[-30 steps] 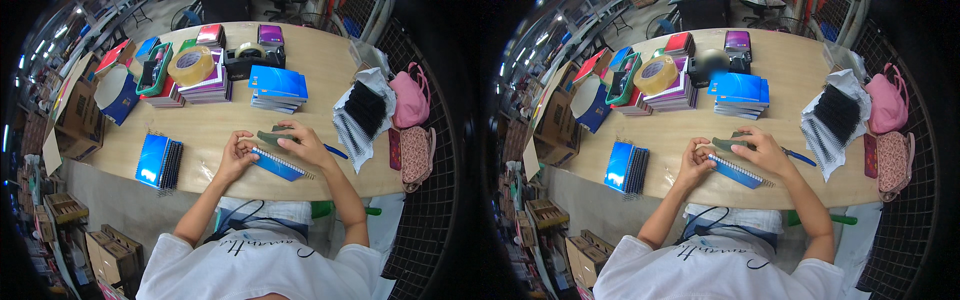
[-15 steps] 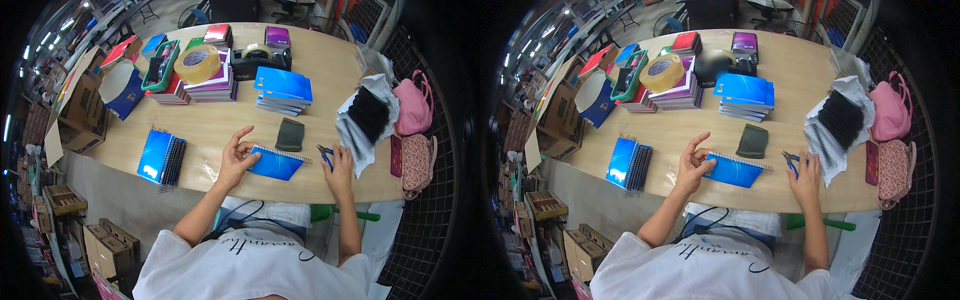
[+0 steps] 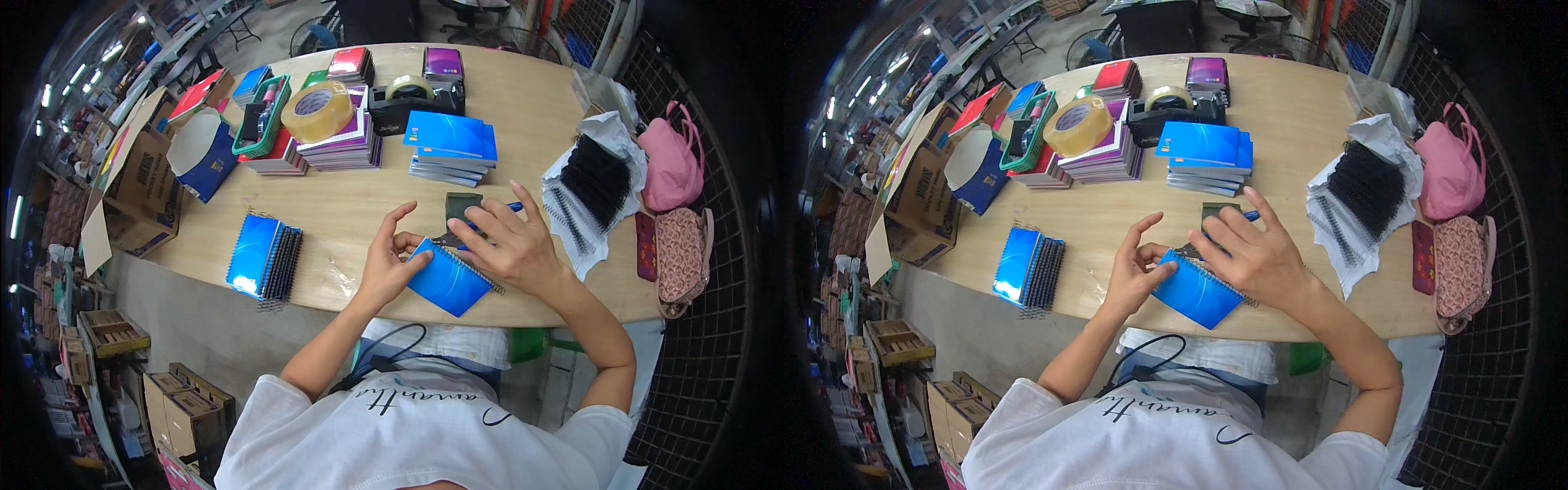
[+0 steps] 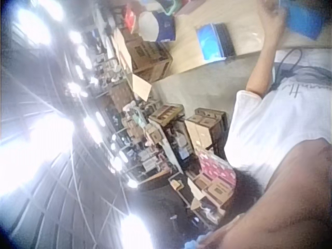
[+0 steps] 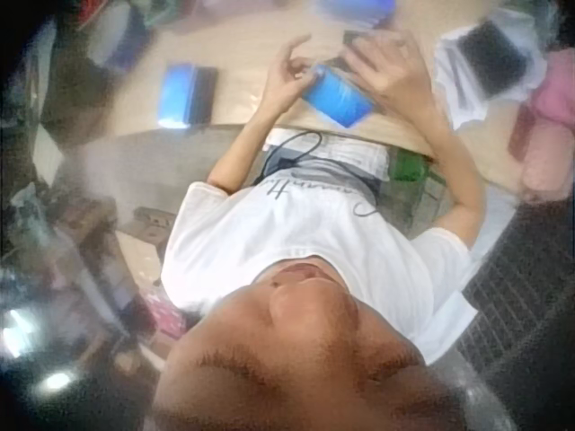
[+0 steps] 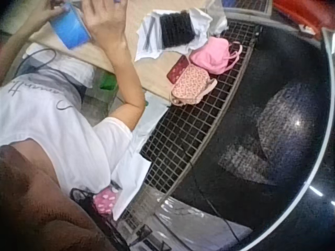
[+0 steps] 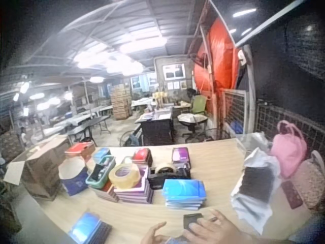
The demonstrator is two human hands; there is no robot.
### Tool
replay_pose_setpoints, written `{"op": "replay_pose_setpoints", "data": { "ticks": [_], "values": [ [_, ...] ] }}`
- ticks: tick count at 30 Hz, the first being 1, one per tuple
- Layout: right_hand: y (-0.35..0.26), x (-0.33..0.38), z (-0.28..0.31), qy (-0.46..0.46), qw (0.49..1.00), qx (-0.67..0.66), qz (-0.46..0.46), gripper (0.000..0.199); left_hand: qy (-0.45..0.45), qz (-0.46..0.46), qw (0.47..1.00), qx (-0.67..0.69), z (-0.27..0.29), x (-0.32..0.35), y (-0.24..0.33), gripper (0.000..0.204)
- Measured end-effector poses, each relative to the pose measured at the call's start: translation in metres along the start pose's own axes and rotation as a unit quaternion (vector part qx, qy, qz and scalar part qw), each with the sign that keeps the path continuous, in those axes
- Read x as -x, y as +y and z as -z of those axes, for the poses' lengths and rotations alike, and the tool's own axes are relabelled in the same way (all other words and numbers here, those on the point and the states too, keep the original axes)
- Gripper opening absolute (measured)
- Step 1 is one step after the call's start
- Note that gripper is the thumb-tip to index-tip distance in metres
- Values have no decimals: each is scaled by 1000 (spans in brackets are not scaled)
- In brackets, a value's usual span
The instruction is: The person assembles notebooks by threading plastic spirals through pre-punched holes in blue and white covers and internal pages, then clips the excess spiral length using pliers.
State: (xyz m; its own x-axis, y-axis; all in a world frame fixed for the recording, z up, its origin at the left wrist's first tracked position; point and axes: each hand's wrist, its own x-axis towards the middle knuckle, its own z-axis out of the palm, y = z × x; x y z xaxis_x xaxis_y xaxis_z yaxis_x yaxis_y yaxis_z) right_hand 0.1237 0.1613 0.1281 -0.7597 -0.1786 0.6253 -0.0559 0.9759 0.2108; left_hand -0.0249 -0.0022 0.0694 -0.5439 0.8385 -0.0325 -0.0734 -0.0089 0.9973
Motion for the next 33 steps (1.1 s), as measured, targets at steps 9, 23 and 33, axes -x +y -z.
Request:
{"op": "replay_pose_setpoints", "data": {
  "ticks": [9,23,33],
  "values": [
    [-2,7,-6,-169,952,-182,-180,30,21,-30,998,-45,-3,-3,-6,76],
    [16,145,-44,-82,906,-40,-413,43,272,-276,878,-282,107,53,87,18],
    [45,120,-58,-13,954,130,-270,50,-108,-134,789,-590,230,-13,63,8]
  ]
}}
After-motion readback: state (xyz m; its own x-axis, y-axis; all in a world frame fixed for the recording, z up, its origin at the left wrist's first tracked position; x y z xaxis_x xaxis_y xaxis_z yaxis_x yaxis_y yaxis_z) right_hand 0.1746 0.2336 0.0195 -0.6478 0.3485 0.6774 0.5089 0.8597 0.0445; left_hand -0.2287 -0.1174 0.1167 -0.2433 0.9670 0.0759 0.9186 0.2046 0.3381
